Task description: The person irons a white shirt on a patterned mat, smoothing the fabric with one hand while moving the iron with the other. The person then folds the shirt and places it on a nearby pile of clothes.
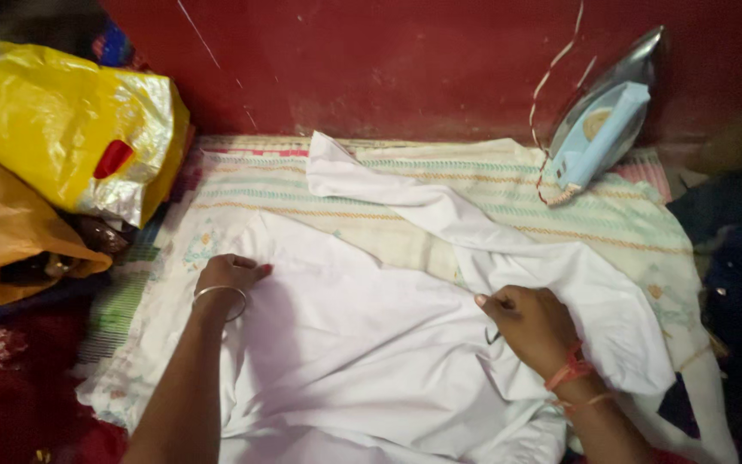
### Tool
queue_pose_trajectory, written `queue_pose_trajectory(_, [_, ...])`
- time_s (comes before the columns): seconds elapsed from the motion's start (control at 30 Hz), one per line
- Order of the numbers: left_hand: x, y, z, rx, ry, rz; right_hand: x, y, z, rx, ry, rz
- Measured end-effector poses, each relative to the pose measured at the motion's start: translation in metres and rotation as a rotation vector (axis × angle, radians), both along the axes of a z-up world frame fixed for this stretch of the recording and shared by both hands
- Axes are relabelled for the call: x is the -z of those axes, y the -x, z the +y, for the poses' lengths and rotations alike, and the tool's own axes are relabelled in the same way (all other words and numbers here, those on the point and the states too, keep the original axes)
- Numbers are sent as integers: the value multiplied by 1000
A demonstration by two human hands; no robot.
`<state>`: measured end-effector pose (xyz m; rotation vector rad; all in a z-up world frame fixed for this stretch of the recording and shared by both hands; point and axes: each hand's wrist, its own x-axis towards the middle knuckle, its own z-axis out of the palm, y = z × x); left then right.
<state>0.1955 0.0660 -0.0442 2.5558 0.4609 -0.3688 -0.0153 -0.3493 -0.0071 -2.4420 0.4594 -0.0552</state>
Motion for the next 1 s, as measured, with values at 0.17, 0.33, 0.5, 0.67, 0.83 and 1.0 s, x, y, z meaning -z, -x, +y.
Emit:
queue_pose_trajectory(0.17, [4,-15,-14,132,81,-26,4,1,-4,-42,-136,56])
queue_pose_trajectory(0.33, [-3,-22,-33,132,11,-88,7,0,-8,-121,-193,19])
queue_pose_trajectory(0.5, [-31,-4,-27,17,477,-392,9,0,-12,-218,-205,-45])
queue_pose_trajectory(0.67, [-82,38,9,111,513,-731,5,4,-8,-365,-141,-253])
queue_pose_trajectory(0.83, [-128,94,47,93,365,-888,-14,17,-9,-216,-32,-148])
queue_pose_trajectory(1.0, [-140,148,83,191,810,-733,-23,47,-8,-268,164,-348])
